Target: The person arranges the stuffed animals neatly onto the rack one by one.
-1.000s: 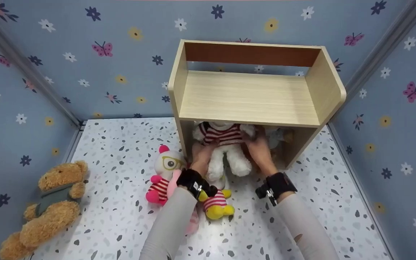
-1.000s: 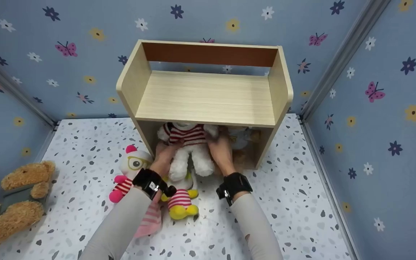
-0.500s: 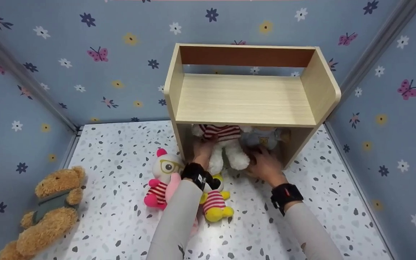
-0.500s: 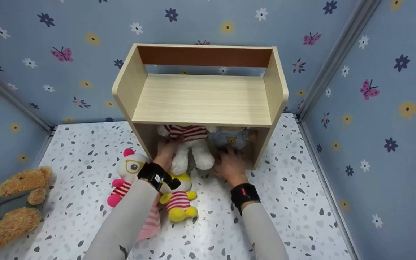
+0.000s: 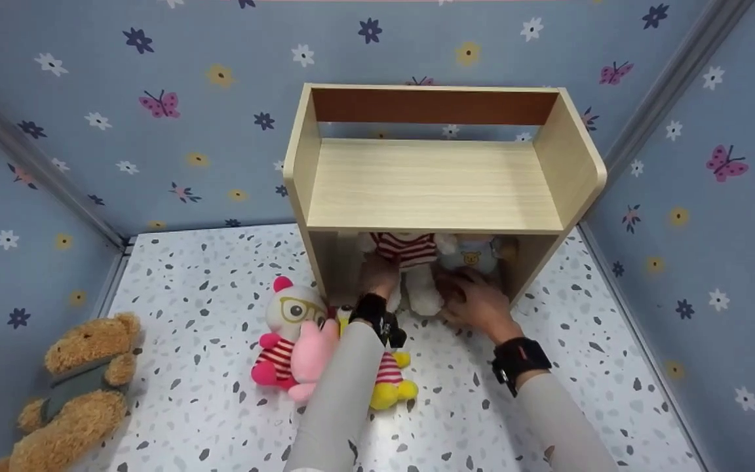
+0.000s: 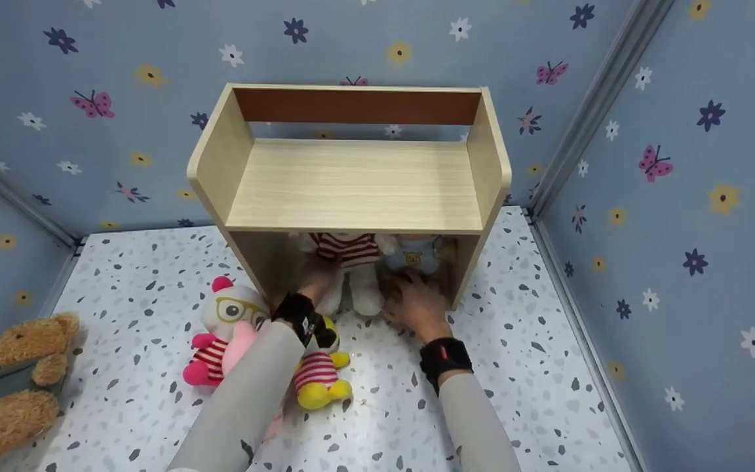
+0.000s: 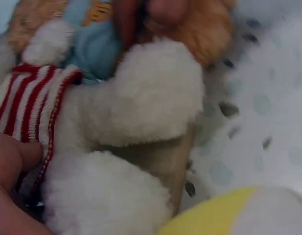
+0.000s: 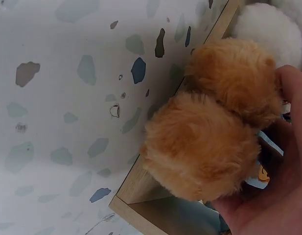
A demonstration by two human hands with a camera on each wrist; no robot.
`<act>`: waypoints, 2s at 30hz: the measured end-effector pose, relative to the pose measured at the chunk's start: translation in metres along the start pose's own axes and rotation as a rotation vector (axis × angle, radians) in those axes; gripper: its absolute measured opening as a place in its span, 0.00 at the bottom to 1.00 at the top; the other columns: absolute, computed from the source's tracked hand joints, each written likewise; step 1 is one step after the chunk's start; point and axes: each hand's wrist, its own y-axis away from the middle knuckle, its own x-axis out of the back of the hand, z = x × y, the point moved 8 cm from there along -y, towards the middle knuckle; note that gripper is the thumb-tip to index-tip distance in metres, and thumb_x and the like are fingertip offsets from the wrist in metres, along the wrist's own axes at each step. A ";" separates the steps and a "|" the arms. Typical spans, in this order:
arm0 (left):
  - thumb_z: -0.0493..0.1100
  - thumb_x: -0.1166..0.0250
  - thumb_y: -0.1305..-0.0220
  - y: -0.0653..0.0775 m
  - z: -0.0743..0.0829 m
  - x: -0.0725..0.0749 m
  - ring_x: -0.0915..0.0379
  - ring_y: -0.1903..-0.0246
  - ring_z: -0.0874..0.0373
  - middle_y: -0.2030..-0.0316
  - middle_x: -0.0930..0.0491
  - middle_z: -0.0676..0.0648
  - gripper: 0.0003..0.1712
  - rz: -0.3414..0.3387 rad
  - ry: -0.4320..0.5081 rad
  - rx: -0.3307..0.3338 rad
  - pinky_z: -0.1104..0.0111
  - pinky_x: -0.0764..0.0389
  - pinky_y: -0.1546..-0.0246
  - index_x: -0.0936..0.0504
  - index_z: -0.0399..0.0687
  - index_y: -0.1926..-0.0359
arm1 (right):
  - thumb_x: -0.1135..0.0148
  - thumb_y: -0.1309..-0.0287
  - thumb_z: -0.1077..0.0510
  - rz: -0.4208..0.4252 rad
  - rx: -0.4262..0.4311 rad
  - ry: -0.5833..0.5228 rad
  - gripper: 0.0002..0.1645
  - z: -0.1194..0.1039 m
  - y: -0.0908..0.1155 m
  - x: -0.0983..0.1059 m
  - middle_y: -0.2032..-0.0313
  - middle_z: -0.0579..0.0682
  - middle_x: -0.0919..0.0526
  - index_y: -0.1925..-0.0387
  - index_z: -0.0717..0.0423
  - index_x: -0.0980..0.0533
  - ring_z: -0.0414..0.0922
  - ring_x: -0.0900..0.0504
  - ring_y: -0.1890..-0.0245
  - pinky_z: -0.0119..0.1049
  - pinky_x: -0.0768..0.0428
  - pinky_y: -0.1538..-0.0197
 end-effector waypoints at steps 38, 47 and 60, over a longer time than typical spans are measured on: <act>0.40 0.42 0.26 0.006 -0.005 -0.023 0.50 0.24 0.34 0.24 0.47 0.26 0.41 -0.173 -0.636 -0.338 0.49 0.43 0.25 0.50 0.26 0.22 | 0.43 0.28 0.45 -0.004 -0.048 0.063 0.33 0.005 -0.003 -0.004 0.27 0.54 0.32 0.25 0.43 0.30 0.56 0.37 0.26 0.63 0.46 0.24; 0.44 0.39 0.28 0.023 0.004 0.004 0.33 0.33 0.35 0.31 0.31 0.30 0.35 -0.008 -0.589 -0.265 0.48 0.29 0.34 0.35 0.29 0.27 | 0.26 0.41 0.51 0.287 0.114 0.029 0.30 -0.009 0.009 0.009 0.40 0.58 0.18 0.37 0.49 0.19 0.59 0.22 0.39 0.68 0.28 0.39; 0.46 0.37 0.28 0.056 0.029 0.034 0.34 0.32 0.38 0.31 0.32 0.28 0.40 -0.037 -0.496 -0.409 0.52 0.31 0.31 0.40 0.31 0.24 | 0.32 0.37 0.61 0.418 0.148 -0.126 0.21 -0.009 0.034 0.031 0.45 0.63 0.16 0.43 0.54 0.16 0.65 0.21 0.45 0.61 0.24 0.43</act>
